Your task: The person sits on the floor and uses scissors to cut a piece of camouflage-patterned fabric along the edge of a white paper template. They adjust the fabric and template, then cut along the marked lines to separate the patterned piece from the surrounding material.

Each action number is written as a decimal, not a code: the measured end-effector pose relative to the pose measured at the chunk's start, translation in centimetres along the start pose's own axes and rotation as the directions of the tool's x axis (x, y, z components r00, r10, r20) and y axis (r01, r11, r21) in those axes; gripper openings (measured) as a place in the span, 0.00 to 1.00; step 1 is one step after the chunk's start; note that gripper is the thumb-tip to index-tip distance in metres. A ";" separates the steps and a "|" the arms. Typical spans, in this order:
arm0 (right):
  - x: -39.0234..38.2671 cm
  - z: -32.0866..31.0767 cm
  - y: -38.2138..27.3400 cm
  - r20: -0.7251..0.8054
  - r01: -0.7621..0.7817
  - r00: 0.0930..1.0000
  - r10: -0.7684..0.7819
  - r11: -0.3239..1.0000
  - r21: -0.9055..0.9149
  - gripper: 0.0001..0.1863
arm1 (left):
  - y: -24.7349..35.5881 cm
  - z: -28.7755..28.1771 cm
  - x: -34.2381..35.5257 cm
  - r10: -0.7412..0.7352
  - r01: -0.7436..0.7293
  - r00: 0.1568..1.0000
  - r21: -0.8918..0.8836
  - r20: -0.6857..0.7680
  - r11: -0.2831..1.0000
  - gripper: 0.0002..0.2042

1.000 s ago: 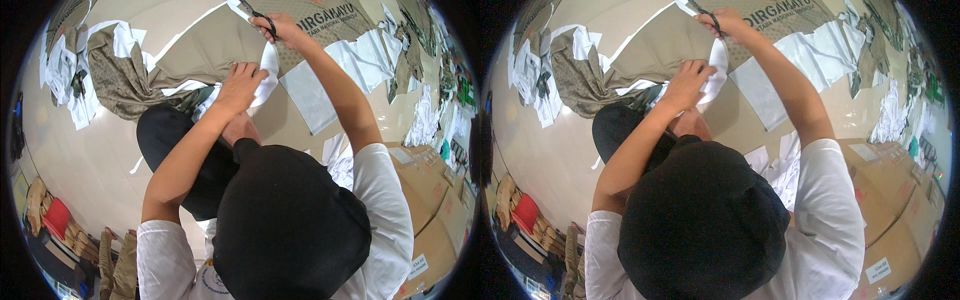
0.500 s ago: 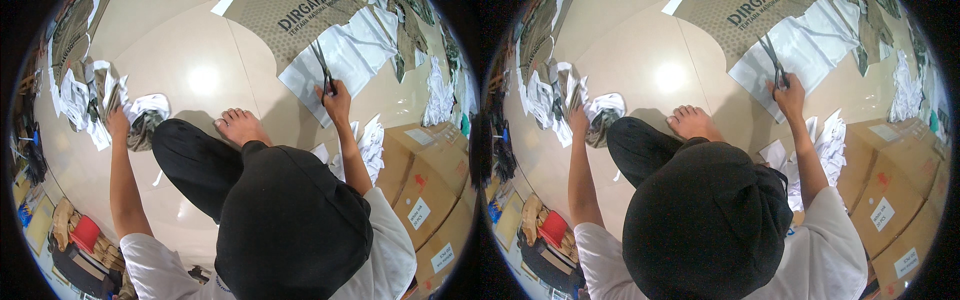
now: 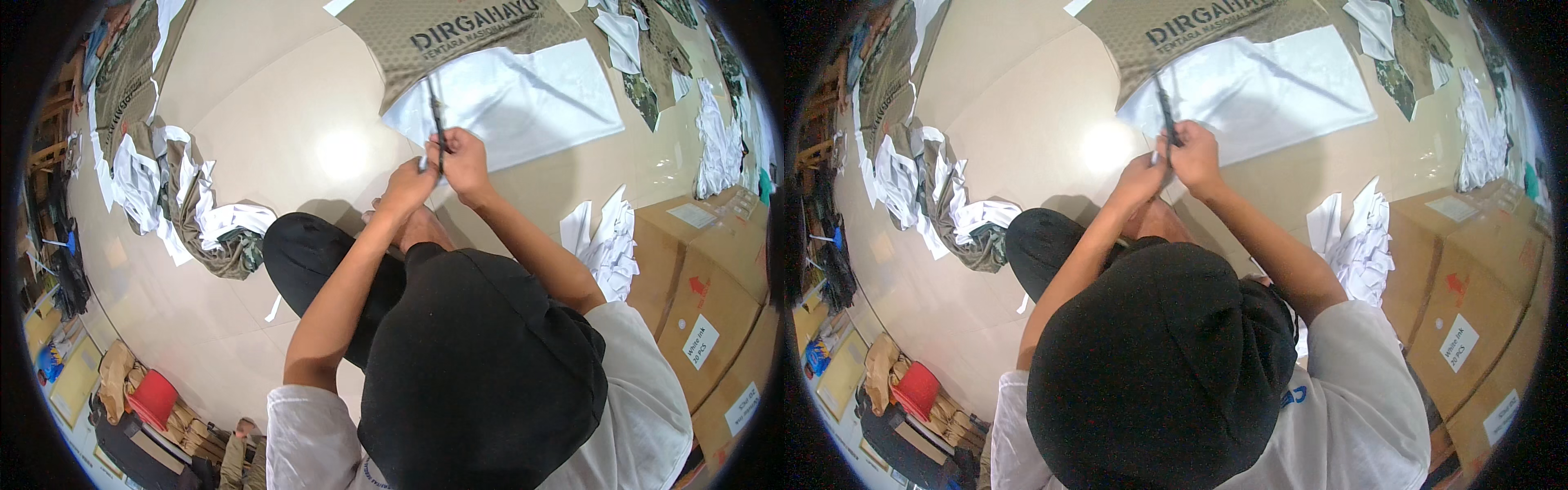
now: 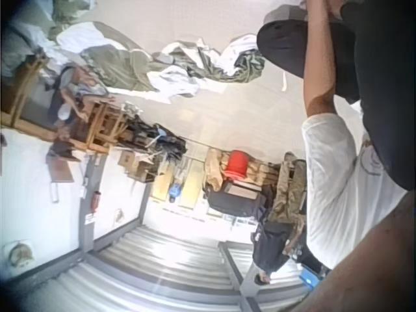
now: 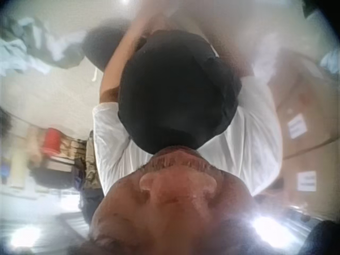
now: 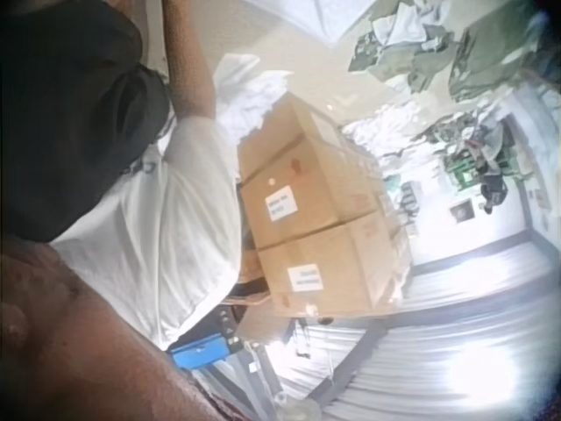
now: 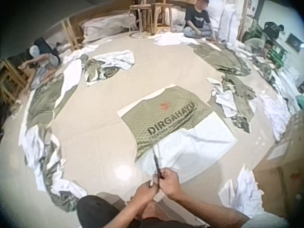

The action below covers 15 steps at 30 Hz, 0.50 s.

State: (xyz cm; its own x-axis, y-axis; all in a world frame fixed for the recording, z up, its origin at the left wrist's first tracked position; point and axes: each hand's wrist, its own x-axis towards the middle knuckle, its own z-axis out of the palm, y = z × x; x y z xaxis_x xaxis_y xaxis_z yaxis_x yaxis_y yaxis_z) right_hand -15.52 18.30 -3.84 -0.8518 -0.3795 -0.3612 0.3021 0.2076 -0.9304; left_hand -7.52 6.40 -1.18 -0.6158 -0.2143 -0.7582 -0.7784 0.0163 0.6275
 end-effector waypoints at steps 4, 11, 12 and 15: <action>1.5 3.1 -5.1 0.171 -0.099 0.984 0.053 0.957 0.273 0.12 | 0.4 -3.9 -1.1 0.120 -0.136 0.990 -0.283 -0.073 0.949 0.29; 1.9 0.5 -5.6 0.127 0.062 0.990 -0.062 0.998 -0.001 0.14 | -7.8 -31.7 1.9 0.511 0.069 0.478 0.611 -0.714 0.789 0.31; 1.7 -0.4 -5.6 0.117 0.074 0.991 -0.069 0.997 -0.034 0.14 | -7.9 -35.6 0.5 0.579 0.028 0.380 0.635 -0.721 0.772 0.31; 2.1 -4.0 -3.0 -0.098 0.073 0.990 -0.099 0.970 -0.234 0.17 | -5.6 -35.3 0.3 0.601 0.242 0.305 0.671 -0.739 0.701 0.33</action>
State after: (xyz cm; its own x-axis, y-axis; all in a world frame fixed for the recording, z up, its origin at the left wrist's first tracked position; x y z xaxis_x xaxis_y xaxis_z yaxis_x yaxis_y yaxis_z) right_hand -19.91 20.55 -1.56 -0.9153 -0.3077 -0.2597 0.1303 0.3839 -0.9141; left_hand 0.94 -28.21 1.30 -0.5654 -0.7770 0.2768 -0.7769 0.6144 0.1377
